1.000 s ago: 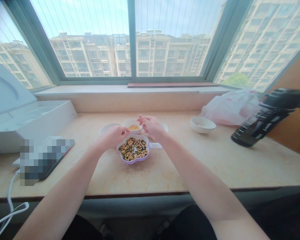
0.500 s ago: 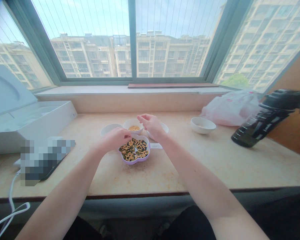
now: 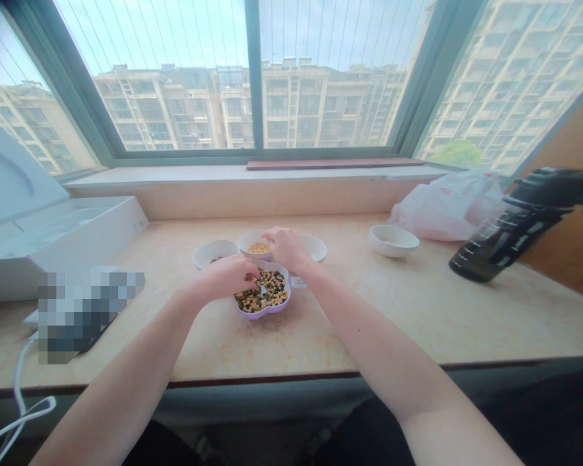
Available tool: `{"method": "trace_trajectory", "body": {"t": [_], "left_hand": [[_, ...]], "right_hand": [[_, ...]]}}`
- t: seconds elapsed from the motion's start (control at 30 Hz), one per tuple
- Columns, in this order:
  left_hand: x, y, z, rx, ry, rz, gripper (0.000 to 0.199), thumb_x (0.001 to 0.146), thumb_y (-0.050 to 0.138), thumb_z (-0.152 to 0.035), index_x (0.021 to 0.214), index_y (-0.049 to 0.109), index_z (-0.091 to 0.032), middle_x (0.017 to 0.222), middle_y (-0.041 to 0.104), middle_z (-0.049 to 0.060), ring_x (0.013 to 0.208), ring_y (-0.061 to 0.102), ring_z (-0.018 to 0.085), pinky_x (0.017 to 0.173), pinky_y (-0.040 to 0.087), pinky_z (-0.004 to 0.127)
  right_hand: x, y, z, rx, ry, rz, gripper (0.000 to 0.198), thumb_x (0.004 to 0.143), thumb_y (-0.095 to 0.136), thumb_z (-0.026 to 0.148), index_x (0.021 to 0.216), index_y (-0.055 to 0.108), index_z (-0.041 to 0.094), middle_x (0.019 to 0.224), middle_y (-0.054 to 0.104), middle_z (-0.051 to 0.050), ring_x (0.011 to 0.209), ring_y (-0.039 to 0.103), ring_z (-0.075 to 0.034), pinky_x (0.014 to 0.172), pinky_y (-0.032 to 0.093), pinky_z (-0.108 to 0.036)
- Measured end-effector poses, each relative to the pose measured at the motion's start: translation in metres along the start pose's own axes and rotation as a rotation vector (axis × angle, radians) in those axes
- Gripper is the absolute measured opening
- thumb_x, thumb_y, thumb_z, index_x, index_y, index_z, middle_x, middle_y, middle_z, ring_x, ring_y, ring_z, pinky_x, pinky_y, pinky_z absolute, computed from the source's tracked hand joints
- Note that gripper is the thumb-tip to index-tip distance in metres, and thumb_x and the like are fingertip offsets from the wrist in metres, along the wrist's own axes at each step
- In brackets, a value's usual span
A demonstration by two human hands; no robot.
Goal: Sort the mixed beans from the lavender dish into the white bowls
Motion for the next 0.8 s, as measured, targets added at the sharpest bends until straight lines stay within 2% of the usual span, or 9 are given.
{"method": "trace_trajectory", "body": {"t": [0.17,0.3,0.5,0.8], "left_hand": [[-0.002,0.007,-0.01,0.075,0.024,0.115,0.016,0.083,0.06,-0.023,0.075,0.074,-0.019,0.083,0.073,0.006,0.074,0.065,0.02,0.068,0.047,0.029],[-0.001,0.01,-0.008,0.092,0.009,0.115,0.016,0.083,0.06,-0.021,0.077,0.075,-0.021,0.087,0.073,0.004,0.075,0.064,0.019,0.067,0.046,0.029],[0.0,0.013,-0.01,0.071,0.033,0.106,0.02,0.084,0.058,-0.018,0.077,0.076,-0.022,0.09,0.073,0.004,0.079,0.065,0.018,0.069,0.045,0.028],[0.001,0.013,-0.011,0.074,0.05,0.077,0.023,0.085,0.054,-0.017,0.071,0.073,-0.019,0.082,0.071,0.005,0.074,0.062,0.018,0.067,0.042,0.029]], "right_hand": [[-0.003,-0.019,-0.004,-0.034,-0.029,-0.08,0.022,0.093,0.058,0.017,0.101,0.079,0.018,0.109,0.076,-0.009,0.096,0.068,-0.021,0.091,0.049,-0.032],[-0.007,-0.041,-0.018,-0.057,0.005,-0.144,0.018,0.091,0.062,0.024,0.091,0.079,0.019,0.095,0.076,-0.007,0.084,0.067,-0.02,0.083,0.049,-0.031],[-0.014,-0.065,-0.035,-0.035,0.1,-0.185,0.017,0.089,0.064,0.025,0.09,0.079,0.018,0.086,0.076,-0.006,0.072,0.063,-0.018,0.073,0.048,-0.03],[-0.016,-0.067,-0.029,-0.03,0.092,-0.171,0.019,0.089,0.063,0.026,0.089,0.08,0.017,0.079,0.074,-0.006,0.068,0.062,-0.018,0.07,0.047,-0.03]]}}
Point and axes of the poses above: each hand's wrist, its own x-axis towards the middle knuckle, its own y-axis out of the palm, z = x × y, the point moved 10 cm from there along x, towards the middle knuckle
